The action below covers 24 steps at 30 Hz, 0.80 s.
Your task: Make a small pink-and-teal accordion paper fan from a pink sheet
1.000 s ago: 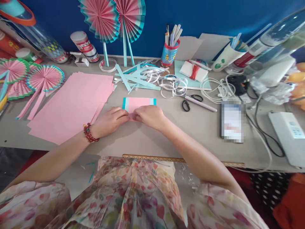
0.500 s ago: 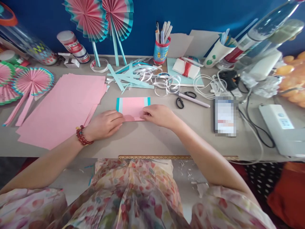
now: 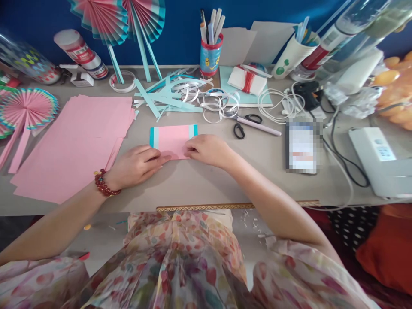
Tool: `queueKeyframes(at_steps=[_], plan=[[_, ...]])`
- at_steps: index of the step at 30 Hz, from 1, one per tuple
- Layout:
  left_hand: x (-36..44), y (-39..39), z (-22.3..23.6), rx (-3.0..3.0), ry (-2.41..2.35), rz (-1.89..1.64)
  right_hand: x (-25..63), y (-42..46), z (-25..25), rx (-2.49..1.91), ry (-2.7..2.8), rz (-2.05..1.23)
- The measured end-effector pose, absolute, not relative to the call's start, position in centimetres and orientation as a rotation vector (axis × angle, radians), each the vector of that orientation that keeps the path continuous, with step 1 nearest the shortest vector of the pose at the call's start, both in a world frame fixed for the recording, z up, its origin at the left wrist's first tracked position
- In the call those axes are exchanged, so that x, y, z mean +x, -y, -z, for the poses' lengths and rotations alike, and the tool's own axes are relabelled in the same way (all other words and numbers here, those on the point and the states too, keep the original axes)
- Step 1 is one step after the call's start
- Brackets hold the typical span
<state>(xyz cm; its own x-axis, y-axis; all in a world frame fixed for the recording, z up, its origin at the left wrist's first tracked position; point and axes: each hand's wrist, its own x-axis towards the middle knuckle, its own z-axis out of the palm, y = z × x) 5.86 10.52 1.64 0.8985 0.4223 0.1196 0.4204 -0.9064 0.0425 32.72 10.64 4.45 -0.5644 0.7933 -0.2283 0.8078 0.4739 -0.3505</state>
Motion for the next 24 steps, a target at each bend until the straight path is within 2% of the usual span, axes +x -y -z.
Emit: queueKeyframes(at_steps=[13,24], plan=[[5.9,-10.5,-1.5,3.116,-0.670,-0.177,32.5,-10.5,-4.4,1.441,-2.641,0.600],[7.0,-9.7,-2.2,3.073,-0.744,-0.184,32.0,-9.1,-3.8,1.436,-2.623,0.270]])
